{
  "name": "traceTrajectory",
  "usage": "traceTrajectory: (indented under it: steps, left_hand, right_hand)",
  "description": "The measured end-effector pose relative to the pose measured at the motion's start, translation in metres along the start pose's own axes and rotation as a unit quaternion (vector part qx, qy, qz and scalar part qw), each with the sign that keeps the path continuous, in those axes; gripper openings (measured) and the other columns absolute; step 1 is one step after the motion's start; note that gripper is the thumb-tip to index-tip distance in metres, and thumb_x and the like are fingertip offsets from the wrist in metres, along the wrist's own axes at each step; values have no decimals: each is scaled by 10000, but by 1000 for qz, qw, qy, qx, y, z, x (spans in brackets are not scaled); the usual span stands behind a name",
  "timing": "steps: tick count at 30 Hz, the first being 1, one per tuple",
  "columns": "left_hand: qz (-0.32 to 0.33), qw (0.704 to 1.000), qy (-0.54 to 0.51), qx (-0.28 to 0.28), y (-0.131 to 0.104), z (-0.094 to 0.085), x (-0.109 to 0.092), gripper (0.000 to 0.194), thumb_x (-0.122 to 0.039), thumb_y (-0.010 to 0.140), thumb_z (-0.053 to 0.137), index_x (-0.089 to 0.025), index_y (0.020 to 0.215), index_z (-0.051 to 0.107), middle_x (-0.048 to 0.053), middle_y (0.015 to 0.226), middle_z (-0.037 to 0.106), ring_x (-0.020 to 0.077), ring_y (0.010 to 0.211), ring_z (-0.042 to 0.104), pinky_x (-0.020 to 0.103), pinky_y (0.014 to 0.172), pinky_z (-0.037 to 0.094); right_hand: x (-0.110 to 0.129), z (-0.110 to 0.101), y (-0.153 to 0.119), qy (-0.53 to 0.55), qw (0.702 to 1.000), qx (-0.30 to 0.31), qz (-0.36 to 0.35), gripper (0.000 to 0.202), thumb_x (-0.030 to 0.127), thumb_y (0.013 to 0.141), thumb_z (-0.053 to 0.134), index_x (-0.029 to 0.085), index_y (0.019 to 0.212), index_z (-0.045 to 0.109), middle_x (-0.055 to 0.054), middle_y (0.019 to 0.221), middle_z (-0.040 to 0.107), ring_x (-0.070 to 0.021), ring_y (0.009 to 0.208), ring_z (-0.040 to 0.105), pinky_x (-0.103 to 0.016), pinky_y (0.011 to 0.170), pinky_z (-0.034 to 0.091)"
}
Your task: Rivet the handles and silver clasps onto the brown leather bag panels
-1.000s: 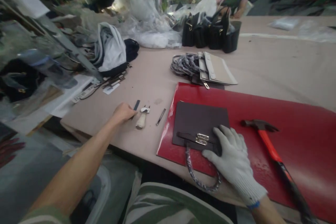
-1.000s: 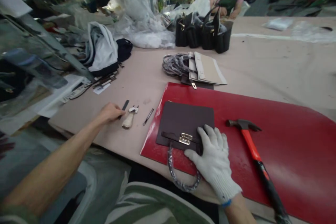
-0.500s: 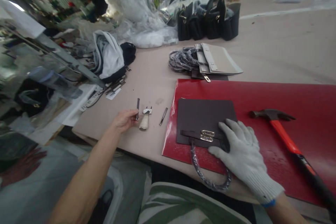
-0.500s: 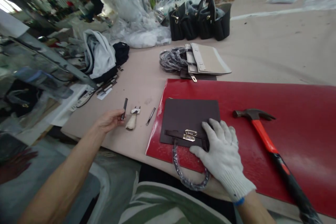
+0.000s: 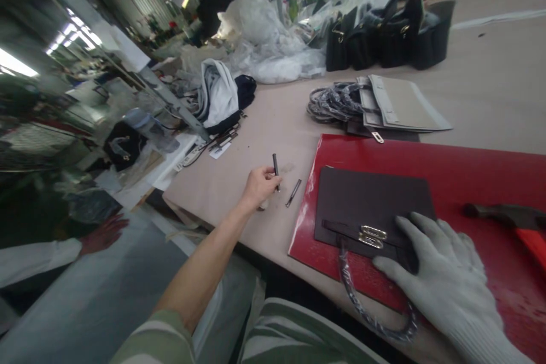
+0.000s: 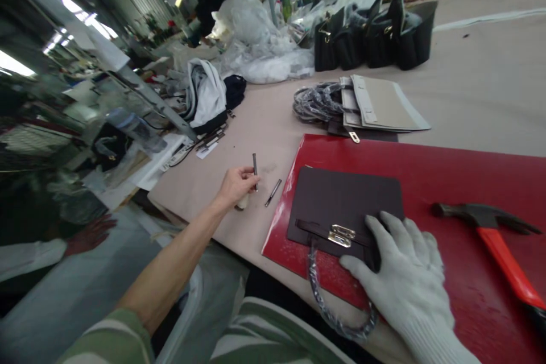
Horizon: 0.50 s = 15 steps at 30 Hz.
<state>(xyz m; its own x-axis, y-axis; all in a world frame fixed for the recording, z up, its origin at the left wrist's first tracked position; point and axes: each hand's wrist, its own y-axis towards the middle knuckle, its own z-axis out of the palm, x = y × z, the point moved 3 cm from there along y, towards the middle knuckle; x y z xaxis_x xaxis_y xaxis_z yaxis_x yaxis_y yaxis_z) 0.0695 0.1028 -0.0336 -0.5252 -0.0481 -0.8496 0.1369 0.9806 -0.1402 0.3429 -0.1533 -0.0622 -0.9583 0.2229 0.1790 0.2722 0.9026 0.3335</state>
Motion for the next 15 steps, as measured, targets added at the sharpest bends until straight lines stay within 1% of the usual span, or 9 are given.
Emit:
traceTrajectory:
  steps: [2, 3, 5, 6, 8, 10, 12, 14, 15]
  left_hand:
    - [38, 994, 83, -58, 4, -8, -4, 312, -207, 855, 695, -88, 1142, 717, 102, 861, 749, 229, 846, 715, 319, 819, 550]
    - [59, 984, 147, -84, 5, -14, -6, 301, -228, 883, 675, -109, 1156, 722, 124, 964, 760, 245, 952, 711, 330, 893, 530]
    - [77, 948, 290, -109, 3, -23, -6, 266, -288, 939, 621, -146, 1133, 734, 143, 1098, 750, 272, 1077, 688, 347, 960, 496]
    - [64, 930, 347, -98, 2, -26, -4, 271, -343, 954, 603, -153, 1090, 742, 152, 1102, 747, 291, 1086, 687, 358, 951, 497]
    - [9, 913, 406, -39, -1, -30, 5, 378, -496, 940, 608, -149, 1004, 742, 178, 1047, 747, 334, 1063, 691, 379, 905, 509]
    - [-17, 912, 410, 13, -4, -33, 14, 508, -603, 901, 623, -133, 1070, 716, 193, 1045, 740, 351, 1064, 689, 381, 888, 514]
    - [5, 925, 379, 30, -8, -35, 23, 519, -535, 934, 608, -115, 1236, 649, 185, 1081, 731, 321, 1068, 687, 365, 907, 514]
    - [71, 936, 343, 29, -13, -41, 32, 416, -320, 984, 534, -116, 1342, 588, 167, 1100, 719, 280, 1044, 688, 358, 930, 515]
    - [117, 934, 335, 37, -16, -44, 36, 408, -210, 974, 496, -129, 1365, 581, 165, 1133, 706, 271, 1057, 681, 365, 950, 513]
  right_hand:
    - [0, 0, 1, 2, 1000, -12, -7, 763, 705, 914, 353, 110, 1309, 622, -233, 1391, 563, -525, 1317, 466, -720, 1077, 393]
    - [0, 0, 2, 3, 1000, -13, -11, 776, 718, 913, 341, 110, 1305, 621, -236, 1387, 565, -531, 1309, 473, -725, 1069, 399]
    - [0, 0, 2, 2, 1000, -12, -15, 802, 749, 903, 327, 116, 1302, 615, -238, 1386, 566, -538, 1296, 483, -732, 1054, 409]
    - [-1, 0, 2, 1, 1000, -11, -15, 808, 759, 899, 324, 120, 1301, 612, -236, 1385, 568, -539, 1289, 490, -733, 1047, 416]
    - [-1, -1, 2, 0, 1000, -12, -15, 807, 768, 897, 320, 132, 1302, 608, -230, 1381, 573, -540, 1281, 499, -736, 1034, 427]
    - [-1, 0, 2, 0, 1000, -16, -10, 796, 760, 901, 317, 139, 1310, 600, -228, 1376, 575, -539, 1280, 501, -736, 1025, 436]
    - [-2, 1, 2, 0, 1000, -20, -7, 785, 754, 902, 318, 146, 1315, 594, -229, 1367, 578, -536, 1282, 502, -732, 1023, 440]
    - [-3, 2, 2, 2, 1000, -25, -5, 785, 754, 897, 318, 147, 1311, 595, -234, 1359, 583, -540, 1280, 504, -731, 1023, 439]
    - [-3, 3, 2, 5, 1000, -25, -5, 782, 751, 895, 324, 145, 1308, 597, -237, 1358, 585, -543, 1279, 503, -731, 1025, 436]
